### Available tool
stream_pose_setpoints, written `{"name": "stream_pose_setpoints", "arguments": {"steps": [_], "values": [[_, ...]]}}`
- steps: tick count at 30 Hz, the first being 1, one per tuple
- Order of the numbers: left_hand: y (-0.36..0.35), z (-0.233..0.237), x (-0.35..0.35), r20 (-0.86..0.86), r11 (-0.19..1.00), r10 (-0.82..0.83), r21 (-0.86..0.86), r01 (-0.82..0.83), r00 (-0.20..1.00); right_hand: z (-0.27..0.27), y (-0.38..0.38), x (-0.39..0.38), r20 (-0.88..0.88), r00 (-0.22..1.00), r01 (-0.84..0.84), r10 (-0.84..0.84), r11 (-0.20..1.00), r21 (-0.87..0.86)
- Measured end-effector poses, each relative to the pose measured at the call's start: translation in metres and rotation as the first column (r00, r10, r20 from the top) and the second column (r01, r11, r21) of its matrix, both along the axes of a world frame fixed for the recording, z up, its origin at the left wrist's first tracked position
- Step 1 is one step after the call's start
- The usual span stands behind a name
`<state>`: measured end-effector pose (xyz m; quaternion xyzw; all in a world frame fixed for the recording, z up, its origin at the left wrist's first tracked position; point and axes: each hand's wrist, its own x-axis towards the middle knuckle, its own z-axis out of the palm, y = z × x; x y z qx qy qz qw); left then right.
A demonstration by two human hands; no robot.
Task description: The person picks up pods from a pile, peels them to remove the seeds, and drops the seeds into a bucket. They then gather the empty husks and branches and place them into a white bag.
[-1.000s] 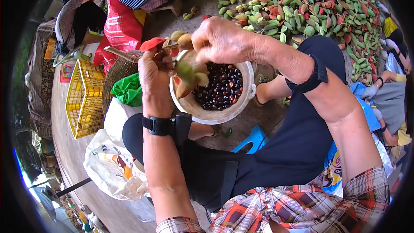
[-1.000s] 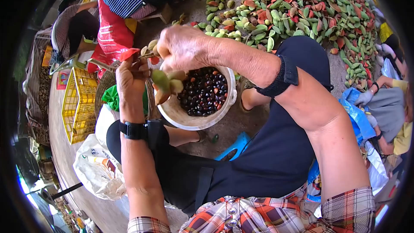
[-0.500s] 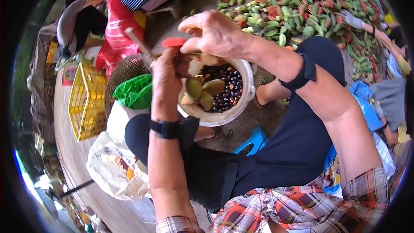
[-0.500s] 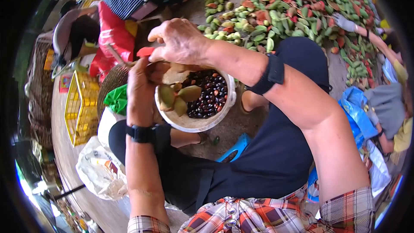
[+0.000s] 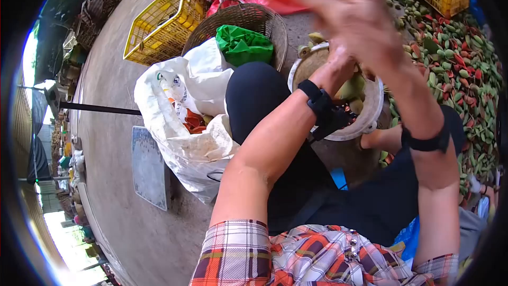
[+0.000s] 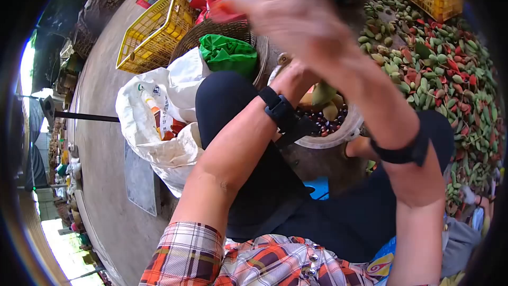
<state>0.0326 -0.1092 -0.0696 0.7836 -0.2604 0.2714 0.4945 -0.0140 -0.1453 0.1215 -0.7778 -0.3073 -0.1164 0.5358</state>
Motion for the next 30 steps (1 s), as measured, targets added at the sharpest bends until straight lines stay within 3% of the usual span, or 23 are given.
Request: {"name": "stream_pose_setpoints", "arguments": {"steps": [1,2,3,4,5,7,9,11,13,14,15,17,19,21,23,26,28,30], "values": [[-0.001,0.003,-0.002,0.001,1.0,-0.01,-0.005,0.01,1.0,0.01,0.022,-0.01,-0.024,0.988,-0.155,0.154,0.988,-0.029],[0.003,0.013,-0.006,-0.316,0.946,-0.137,-0.322,0.03,0.939,0.004,0.043,-0.007,0.165,0.977,-0.124,0.133,0.99,-0.062],[0.01,0.025,-0.009,-0.54,0.803,-0.346,-0.594,-0.056,0.767,-0.004,0.057,-0.002,0.349,0.93,-0.085,0.113,0.992,-0.093],[0.016,0.036,-0.012,-0.621,0.603,-0.591,-0.764,-0.231,0.515,0.0,0.055,-0.006,0.176,0.983,-0.088,0.06,0.984,0.158],[0.021,0.046,-0.017,-0.607,0.593,-0.616,-0.777,-0.213,0.502,0.005,0.046,-0.005,0.178,0.983,-0.065,0.04,0.988,0.137],[0.024,0.067,-0.024,-0.52,0.789,-0.366,-0.614,-0.04,0.772,0.012,0.01,0.0,-0.025,0.997,0.075,-0.074,0.996,0.04],[0.024,0.093,-0.021,-0.693,0.679,-0.546,-0.695,-0.236,0.471,-0.009,-0.039,0.03,0.125,0.981,0.162,-0.151,0.984,-0.08],[0.035,0.086,-0.013,-0.737,0.743,-0.491,-0.633,-0.219,0.464,-0.025,-0.089,0.044,0.218,0.939,0.321,-0.265,0.903,-0.285],[0.048,0.086,-0.008,-0.671,0.715,-0.594,-0.693,-0.09,0.444,-0.033,-0.116,0.035,0.097,0.937,0.345,-0.335,0.849,-0.4],[0.043,0.091,-0.009,-0.642,0.69,-0.606,-0.718,-0.091,0.47,-0.045,-0.124,0.025,-0.038,0.97,0.209,-0.239,0.907,-0.365],[0.045,0.097,-0.012,-0.62,0.668,-0.601,-0.736,-0.109,0.504,-0.05,-0.123,0.02,-0.098,0.965,0.188,-0.244,0.901,-0.39],[0.048,0.094,-0.009,-0.553,0.611,-0.663,-0.789,-0.063,0.505,-0.065,-0.118,0.016,-0.205,0.963,0.124,-0.176,0.963,-0.241],[0.045,0.094,-0.009,-0.597,0.634,-0.614,-0.763,-0.128,0.517,-0.074,-0.116,0.01,-0.28,0.956,0.06,-0.086,0.993,-0.101],[0.041,0.092,-0.01,-0.614,0.647,-0.621,-0.752,-0.124,0.488,-0.079,-0.115,0.006,-0.259,0.95,0.161,-0.175,0.984,-0.076],[0.035,0.089,-0.009,-0.624,0.655,-0.63,-0.747,-0.116,0.462,-0.077,-0.116,0.001,-0.048,0.93,0.355,-0.363,0.926,-0.133],[0.028,0.085,-0.009,-0.656,0.683,-0.594,-0.717,-0.14,0.466,-0.085,-0.115,-0.004,0.122,0.91,0.409,-0.397,0.908,-0.096],[0.026,0.081,-0.008,-0.628,0.701,-0.604,-0.711,-0.047,0.491,-0.093,-0.115,-0.003,0.161,0.906,0.408,-0.392,0.909,-0.084],[0.021,0.089,-0.018,-0.646,0.748,-0.589,-0.663,0.024,0.486,-0.099,-0.114,-0.002,0.375,0.838,0.447,-0.397,0.893,-0.053]]}}
